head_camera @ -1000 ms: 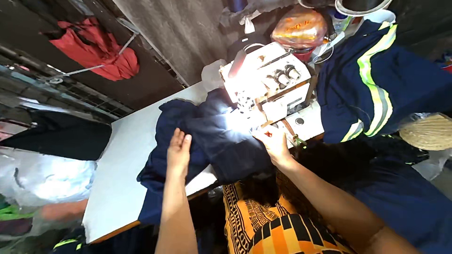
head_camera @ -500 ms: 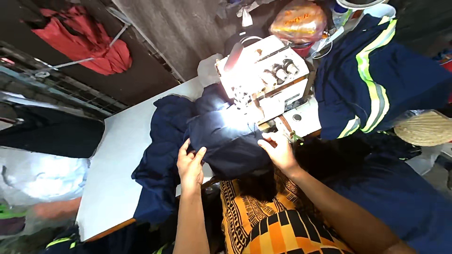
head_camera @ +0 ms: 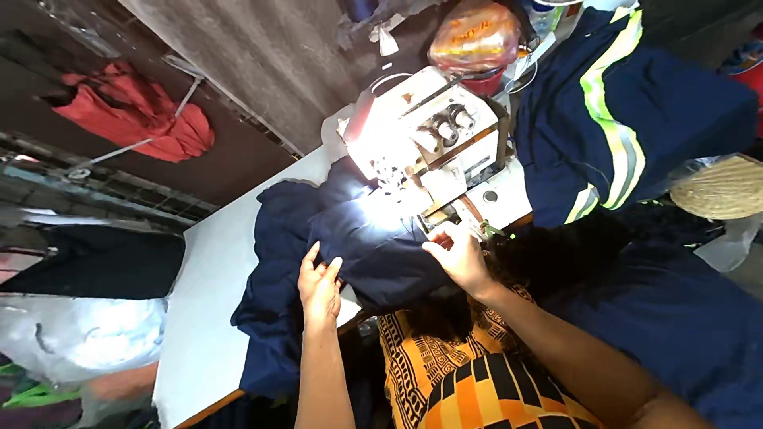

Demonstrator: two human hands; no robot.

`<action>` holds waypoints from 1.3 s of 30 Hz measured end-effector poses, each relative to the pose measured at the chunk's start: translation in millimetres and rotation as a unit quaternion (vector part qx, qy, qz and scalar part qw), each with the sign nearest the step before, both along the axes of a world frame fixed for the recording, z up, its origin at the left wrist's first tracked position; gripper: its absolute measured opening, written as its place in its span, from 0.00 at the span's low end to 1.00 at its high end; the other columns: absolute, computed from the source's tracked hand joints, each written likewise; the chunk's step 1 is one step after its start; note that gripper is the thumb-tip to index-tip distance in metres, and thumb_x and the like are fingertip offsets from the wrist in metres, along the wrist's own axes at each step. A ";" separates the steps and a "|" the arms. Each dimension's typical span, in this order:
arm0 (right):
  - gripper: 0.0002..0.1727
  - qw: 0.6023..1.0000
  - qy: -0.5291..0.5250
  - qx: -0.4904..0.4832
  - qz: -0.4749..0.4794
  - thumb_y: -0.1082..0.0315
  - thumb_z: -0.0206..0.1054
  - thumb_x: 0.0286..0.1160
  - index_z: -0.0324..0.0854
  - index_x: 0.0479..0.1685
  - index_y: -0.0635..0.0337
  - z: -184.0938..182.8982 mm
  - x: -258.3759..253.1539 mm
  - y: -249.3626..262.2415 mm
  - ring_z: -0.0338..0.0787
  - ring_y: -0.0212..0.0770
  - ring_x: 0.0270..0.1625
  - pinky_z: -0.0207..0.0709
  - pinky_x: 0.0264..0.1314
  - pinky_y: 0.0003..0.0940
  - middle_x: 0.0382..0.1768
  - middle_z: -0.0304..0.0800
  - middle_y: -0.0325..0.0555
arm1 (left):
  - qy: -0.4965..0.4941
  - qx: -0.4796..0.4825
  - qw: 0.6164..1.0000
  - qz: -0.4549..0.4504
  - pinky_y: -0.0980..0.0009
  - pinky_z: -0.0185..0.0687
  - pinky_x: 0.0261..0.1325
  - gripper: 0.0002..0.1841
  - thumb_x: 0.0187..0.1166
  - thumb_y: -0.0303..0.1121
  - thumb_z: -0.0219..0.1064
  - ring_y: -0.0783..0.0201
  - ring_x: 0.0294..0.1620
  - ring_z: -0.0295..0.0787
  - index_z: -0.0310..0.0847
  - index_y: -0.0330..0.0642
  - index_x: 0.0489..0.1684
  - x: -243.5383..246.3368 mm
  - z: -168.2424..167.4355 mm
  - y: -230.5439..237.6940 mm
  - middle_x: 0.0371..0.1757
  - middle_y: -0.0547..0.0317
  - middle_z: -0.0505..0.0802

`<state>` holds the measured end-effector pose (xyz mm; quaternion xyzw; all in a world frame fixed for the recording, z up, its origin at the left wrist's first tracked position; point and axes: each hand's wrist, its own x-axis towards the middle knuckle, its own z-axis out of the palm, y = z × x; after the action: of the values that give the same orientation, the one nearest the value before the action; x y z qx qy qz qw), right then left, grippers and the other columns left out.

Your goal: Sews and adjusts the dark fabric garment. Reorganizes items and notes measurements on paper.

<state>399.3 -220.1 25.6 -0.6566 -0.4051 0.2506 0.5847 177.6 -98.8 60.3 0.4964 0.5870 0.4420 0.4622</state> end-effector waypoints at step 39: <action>0.11 0.999 0.018 -0.025 0.040 0.64 0.74 0.72 0.87 0.32 0.64 9.8 12.7 20.6 0.80 0.27 0.30 0.77 0.37 0.25 0.28 0.85 0.40 | -0.087 0.028 0.996 -0.017 0.72 0.90 0.38 0.33 0.77 0.13 0.63 0.68 0.38 0.92 0.62 0.41 0.85 -11.7 16.9 -16.3 0.46 0.55 0.91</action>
<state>412.1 -199.5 35.4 -0.6500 -0.4142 0.2951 0.5647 165.9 -115.0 77.2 0.4786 0.5234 0.4920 0.5050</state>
